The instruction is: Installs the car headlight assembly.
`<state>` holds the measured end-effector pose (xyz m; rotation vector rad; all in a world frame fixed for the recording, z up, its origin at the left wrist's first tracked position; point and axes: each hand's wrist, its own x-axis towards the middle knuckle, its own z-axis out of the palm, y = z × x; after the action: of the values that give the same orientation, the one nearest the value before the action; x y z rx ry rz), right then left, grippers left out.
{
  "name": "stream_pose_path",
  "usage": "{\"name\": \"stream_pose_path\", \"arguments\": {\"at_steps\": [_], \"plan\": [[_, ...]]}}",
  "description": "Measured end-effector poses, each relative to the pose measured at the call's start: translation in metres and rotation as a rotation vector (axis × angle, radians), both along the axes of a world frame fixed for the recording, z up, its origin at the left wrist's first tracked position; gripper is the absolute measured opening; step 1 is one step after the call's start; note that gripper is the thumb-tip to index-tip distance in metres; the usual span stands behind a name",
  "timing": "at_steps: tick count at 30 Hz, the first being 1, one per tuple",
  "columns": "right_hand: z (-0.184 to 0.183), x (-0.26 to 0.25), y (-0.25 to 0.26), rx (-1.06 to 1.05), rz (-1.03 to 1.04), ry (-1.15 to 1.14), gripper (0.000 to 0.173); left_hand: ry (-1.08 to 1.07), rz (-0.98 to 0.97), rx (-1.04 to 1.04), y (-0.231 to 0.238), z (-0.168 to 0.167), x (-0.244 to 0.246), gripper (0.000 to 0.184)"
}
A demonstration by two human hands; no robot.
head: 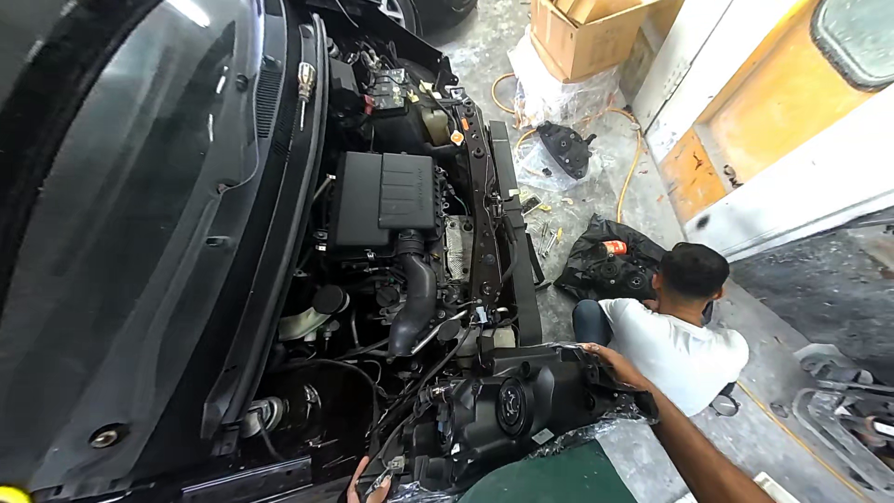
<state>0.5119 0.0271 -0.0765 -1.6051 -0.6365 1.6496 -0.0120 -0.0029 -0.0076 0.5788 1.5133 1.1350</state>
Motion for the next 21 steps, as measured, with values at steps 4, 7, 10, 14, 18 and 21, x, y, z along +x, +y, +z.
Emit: {"name": "stream_pose_path", "arguments": {"at_steps": [4, 7, 10, 14, 18, 21], "plan": [[0.003, -0.001, 0.001, 0.005, 0.003, 0.015, 0.037, -0.001, 0.0, 0.001, -0.001, -0.002, -0.003, 0.073], [0.001, 0.002, -0.001, 0.013, 0.02, 0.006, 0.037, 0.019, 0.002, -0.033, 0.0, -0.002, -0.002, 0.073], [-0.005, 0.002, -0.001, 0.026, 0.033, 0.002, 0.037, 0.031, 0.052, -0.079, 0.002, 0.004, 0.004, 0.073], [0.001, 0.0, 0.0, -0.01, 0.001, 0.029, 0.035, 0.016, 0.095, -0.09, 0.002, 0.008, 0.009, 0.074], [0.0, 0.002, 0.0, -0.018, -0.02, 0.063, 0.034, 0.006, 0.108, -0.097, 0.002, 0.005, 0.009, 0.075], [0.003, 0.0, 0.0, -0.02, -0.031, 0.058, 0.034, -0.012, 0.121, -0.097, 0.002, 0.008, 0.011, 0.076]]}}
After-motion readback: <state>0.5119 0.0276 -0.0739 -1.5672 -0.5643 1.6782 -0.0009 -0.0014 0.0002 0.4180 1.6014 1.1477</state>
